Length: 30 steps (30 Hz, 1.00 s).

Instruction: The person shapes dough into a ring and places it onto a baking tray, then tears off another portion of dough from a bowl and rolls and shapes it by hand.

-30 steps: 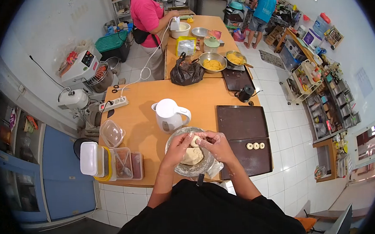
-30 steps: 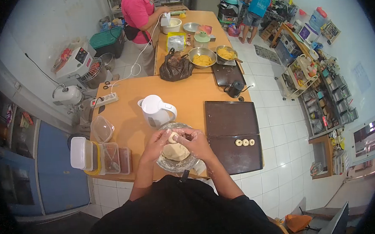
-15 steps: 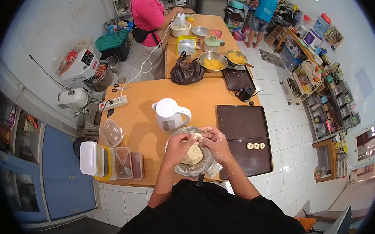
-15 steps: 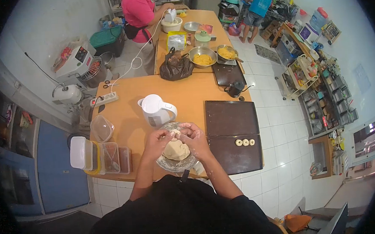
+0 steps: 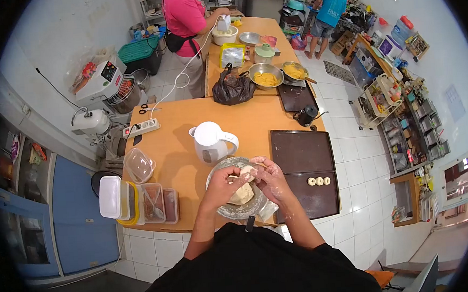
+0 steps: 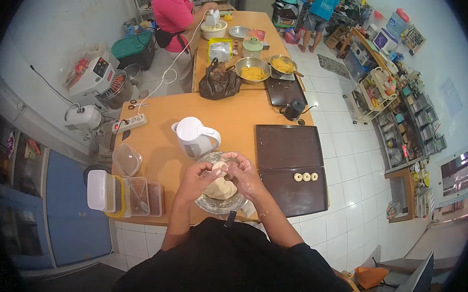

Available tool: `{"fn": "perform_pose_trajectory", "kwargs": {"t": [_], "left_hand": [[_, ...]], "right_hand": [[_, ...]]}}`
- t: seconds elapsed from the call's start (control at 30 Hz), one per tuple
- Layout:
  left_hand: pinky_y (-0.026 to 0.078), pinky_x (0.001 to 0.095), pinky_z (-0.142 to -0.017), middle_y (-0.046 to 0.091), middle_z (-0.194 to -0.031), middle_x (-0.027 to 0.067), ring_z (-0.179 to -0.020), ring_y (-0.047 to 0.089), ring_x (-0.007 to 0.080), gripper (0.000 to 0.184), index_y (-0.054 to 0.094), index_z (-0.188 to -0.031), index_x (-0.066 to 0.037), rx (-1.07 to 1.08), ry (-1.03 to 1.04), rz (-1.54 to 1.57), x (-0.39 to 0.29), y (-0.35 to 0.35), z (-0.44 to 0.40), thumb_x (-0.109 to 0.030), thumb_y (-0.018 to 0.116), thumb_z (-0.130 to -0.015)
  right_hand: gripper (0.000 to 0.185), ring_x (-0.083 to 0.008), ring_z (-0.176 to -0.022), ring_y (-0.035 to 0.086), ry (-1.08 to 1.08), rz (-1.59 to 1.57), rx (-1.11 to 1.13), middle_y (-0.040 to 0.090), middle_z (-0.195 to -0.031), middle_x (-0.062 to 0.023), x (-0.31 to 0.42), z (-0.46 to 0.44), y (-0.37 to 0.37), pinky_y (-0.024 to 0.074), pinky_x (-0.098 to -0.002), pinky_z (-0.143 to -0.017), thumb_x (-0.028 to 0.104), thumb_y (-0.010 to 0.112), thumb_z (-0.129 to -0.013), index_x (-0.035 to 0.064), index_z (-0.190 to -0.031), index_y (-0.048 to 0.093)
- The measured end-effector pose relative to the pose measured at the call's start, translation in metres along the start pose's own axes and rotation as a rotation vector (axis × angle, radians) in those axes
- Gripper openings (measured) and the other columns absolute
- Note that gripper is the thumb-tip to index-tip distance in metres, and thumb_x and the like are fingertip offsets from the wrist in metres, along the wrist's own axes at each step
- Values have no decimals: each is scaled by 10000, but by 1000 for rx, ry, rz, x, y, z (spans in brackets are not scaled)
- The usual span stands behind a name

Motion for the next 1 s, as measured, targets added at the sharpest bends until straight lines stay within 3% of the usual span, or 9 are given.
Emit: {"fn": "perform_pose_trajectory", "kwargs": {"t": [0.17,0.37,0.6,0.67,0.77,1.0], "left_hand": [[440,207,-635,595,-799,-43,-742,522,24,88,625,-863,-27,22,21,-85,5,-2,-2,-101,655,-899],[437,203,-634,584,-805,-54,-742,523,18,48,611,-858,-39,-68,56,-2,4,-3,0,-63,638,-888],[455,242,-685,588,-787,-16,-755,515,41,77,608,-866,-2,24,0,-98,0,0,0,-73,632,-884],[457,244,-685,578,-780,-23,-757,512,40,81,599,-850,-9,-26,7,52,5,-2,0,-73,632,-887],[455,242,-681,571,-779,-27,-764,511,39,77,593,-850,-14,1,48,1,-4,-1,1,-71,625,-889],[453,235,-681,577,-803,-27,-771,510,37,63,590,-873,-11,-11,59,44,-1,-2,1,-63,621,-891]], "right_hand": [[291,-94,-840,579,96,-315,12,638,-970,-38,-13,0,2,439,-243,-668,75,607,-894,69,-1176,534],[285,-87,-839,564,125,-193,14,630,-969,-23,-7,2,4,430,-240,-667,68,611,-890,70,-1170,555],[266,-88,-852,578,17,-155,-9,637,-977,-22,-1,3,7,429,-229,-661,68,623,-890,64,-1152,578],[267,-88,-846,578,51,-97,3,637,-971,-19,-6,0,3,433,-232,-664,70,623,-891,65,-1154,580],[265,-84,-848,578,25,-33,10,638,-969,-23,0,0,5,430,-228,-670,75,624,-892,67,-1153,580],[264,-82,-882,570,64,-94,38,630,-981,-13,-2,2,7,424,-227,-687,69,620,-895,72,-1156,581]]}}
Point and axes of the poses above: each hand's wrist, its own z-axis away from the middle knuckle, its own y-axis out of the palm, x = y × z, the point moved 6 cm from there along -z, towards the middle knuckle
